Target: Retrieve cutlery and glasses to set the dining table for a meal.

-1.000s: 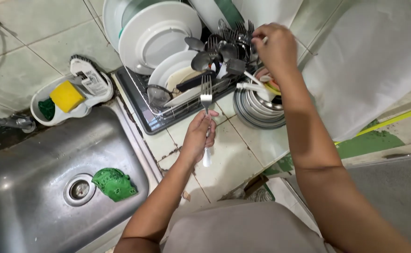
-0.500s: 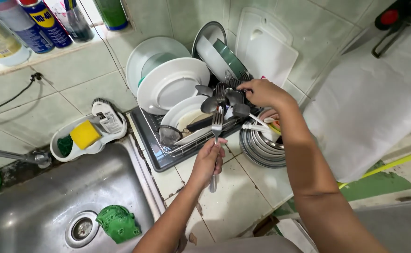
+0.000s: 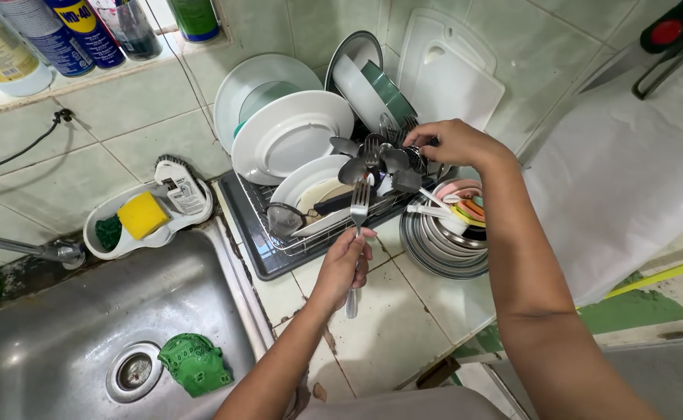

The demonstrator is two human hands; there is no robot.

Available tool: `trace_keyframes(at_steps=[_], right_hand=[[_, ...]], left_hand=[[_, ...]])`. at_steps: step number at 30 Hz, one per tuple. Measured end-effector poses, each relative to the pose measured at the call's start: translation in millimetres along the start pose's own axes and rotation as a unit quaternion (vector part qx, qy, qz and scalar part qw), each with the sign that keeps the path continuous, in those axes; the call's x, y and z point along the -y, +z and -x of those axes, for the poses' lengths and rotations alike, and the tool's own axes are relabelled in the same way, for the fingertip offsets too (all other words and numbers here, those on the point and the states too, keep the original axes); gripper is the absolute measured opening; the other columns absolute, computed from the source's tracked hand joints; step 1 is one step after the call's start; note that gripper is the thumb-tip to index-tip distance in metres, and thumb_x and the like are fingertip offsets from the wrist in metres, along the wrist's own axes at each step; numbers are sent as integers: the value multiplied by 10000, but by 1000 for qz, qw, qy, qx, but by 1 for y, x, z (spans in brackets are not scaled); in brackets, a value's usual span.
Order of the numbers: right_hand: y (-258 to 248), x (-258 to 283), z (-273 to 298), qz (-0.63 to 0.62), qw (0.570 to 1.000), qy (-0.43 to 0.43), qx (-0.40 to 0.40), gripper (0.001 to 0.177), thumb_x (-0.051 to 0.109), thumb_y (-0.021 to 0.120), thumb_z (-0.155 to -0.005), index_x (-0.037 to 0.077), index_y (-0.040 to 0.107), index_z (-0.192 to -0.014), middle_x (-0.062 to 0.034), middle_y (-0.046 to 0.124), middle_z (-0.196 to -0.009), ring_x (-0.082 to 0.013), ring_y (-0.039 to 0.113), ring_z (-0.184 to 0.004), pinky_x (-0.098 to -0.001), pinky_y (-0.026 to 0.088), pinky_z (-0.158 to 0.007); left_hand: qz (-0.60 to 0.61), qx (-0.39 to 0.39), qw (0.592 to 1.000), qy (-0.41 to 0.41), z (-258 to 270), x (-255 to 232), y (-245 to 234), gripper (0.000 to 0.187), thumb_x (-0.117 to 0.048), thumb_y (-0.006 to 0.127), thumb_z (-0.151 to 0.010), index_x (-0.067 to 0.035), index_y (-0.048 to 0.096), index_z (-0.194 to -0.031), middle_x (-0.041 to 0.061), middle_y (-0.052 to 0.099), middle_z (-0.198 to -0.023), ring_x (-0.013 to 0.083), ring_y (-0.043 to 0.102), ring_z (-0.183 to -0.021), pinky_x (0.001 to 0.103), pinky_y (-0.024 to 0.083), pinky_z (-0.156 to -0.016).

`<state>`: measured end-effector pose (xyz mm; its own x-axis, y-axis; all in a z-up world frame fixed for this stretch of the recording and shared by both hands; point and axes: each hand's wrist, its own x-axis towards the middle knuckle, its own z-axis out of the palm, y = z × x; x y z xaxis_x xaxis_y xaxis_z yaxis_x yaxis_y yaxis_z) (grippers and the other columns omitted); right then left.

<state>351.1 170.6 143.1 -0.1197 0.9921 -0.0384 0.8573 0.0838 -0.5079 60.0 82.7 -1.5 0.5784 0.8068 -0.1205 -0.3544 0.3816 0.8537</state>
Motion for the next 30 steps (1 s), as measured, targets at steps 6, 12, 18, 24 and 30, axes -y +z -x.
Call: trace_keyframes(at_steps=[6, 12, 18, 24, 30], right_hand=[[20, -12, -6, 13, 991, -1, -134, 391, 165, 710, -790, 148, 753, -1178, -83, 762, -896, -227, 712, -793, -342, 559, -798], [25, -9, -16, 67, 982, 46, -173, 249, 235, 740, -807, 68, 786, -984, -131, 762, -879, -298, 733, -810, -374, 577, -823], [47, -35, -54, 308, 931, 49, -191, 167, 85, 729, -726, 36, 788, -875, -199, 731, -897, -360, 735, -836, -424, 607, -742], [36, 23, 0, 248, 894, -28, -373, 56, 119, 747, -841, 72, 757, -870, -150, 731, -889, -355, 705, -779, -459, 570, -720], [-24, 87, 82, 41, 794, -307, -523, 137, -72, 572, -1118, 26, 562, -1213, -187, 635, -1092, -293, 711, -948, -360, 623, -858]], left_hand=[[-18, -3, 1000, 3, 1, -2, 6, 246, -186, 415, -1083, -73, 591, -1213, 42, 535, -836, 76, 386, -450, 247, 283, -375], [-17, 3, 1000, 15, 1, 2, 4, 245, -183, 409, -1094, -58, 582, -1214, 44, 537, -839, 77, 399, -472, 246, 285, -383], [-28, -24, 999, 13, 5, 0, 1, 248, -194, 408, -1096, -57, 581, -1210, 35, 540, -831, 82, 403, -475, 247, 302, -394], [-19, -47, 998, 29, 17, -10, -4, 250, -204, 412, -1095, -56, 583, -1201, 25, 542, -831, 72, 407, -486, 244, 298, -393], [-31, -43, 998, 38, 23, -17, -3, 270, -221, 389, -1097, -44, 548, -1223, 98, 647, -992, 175, 678, -736, 318, 584, -592]])
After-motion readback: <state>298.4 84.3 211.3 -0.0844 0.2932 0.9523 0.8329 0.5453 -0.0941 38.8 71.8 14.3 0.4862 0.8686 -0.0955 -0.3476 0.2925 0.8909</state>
